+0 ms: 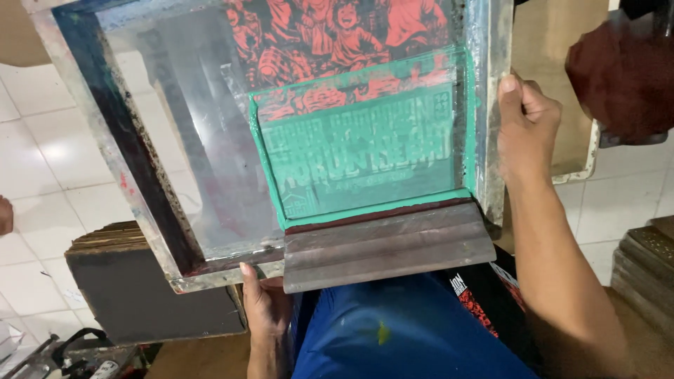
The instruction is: Performing screen printing on a t-shirt using a screen frame and squeegee
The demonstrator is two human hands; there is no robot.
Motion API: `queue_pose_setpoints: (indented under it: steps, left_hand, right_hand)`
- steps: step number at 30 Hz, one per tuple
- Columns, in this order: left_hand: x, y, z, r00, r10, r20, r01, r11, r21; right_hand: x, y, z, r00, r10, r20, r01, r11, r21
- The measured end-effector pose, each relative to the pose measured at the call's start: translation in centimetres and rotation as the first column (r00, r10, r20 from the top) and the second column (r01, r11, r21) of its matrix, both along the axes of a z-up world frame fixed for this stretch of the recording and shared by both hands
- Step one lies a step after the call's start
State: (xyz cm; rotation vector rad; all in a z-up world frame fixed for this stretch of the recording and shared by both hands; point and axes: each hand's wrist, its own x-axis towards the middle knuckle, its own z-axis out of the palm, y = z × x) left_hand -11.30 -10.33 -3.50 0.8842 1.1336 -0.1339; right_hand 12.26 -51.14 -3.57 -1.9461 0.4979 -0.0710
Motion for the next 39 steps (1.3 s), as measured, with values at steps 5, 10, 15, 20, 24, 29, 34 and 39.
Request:
queue_pose_setpoints:
  steps: [5,10,15,20,24,29,34,39]
  left_hand:
    - [-0.2,0.5,-0.1,0.999,-0.053,-0.016,0.052,0.998,-0.027]
    - [0.2,0.4,0.3,0.998,-0.061,0.009,0.062,0.992,-0.111]
    - [-1.1,1.3,-1.3,0.997,0.030,-0.070,-0.034,0.997,-0.063]
    - [0.0,0.5,0.3,0.996,-0.085,-0.020,0.081,0.985,-0.155]
    - [-0.4,1.1,0.0,0.998,-0.027,-0.059,0.019,0.989,-0.145]
    - [3.4,-1.0,3.4,0.976,-0.023,-0.218,-0.003,0.993,-0.115]
    - [2.3,-0.5,2.5,0.999,-0.015,-0.052,0.011,0.997,-0.081]
    - [1.8,-0.2,2.0,0.999,0.026,-0.033,-0.025,1.000,0.007]
  right_hand:
    - [0.0,0.1,-0.2,0.999,0.002,0.041,-0.002,1.000,0.002]
    - [0.1,0.2,-0.4,1.000,-0.028,0.002,0.028,0.999,0.039]
    - [0.3,0.6,0.3,1.000,-0.026,-0.002,0.027,0.998,0.055]
    - [0.3,0.7,0.3,1.000,-0.023,0.011,0.022,0.998,0.054]
    - [0.4,1.0,1.0,1.000,-0.007,-0.001,0.007,1.000,0.027]
    - [0.3,0.9,0.6,1.000,-0.010,0.004,0.010,0.999,0.042]
    - [0.4,0.9,0.4,1.000,-0.011,-0.005,0.011,0.999,0.050]
    - [0.1,0.7,-0.1,1.000,0.010,0.029,-0.011,0.999,0.032]
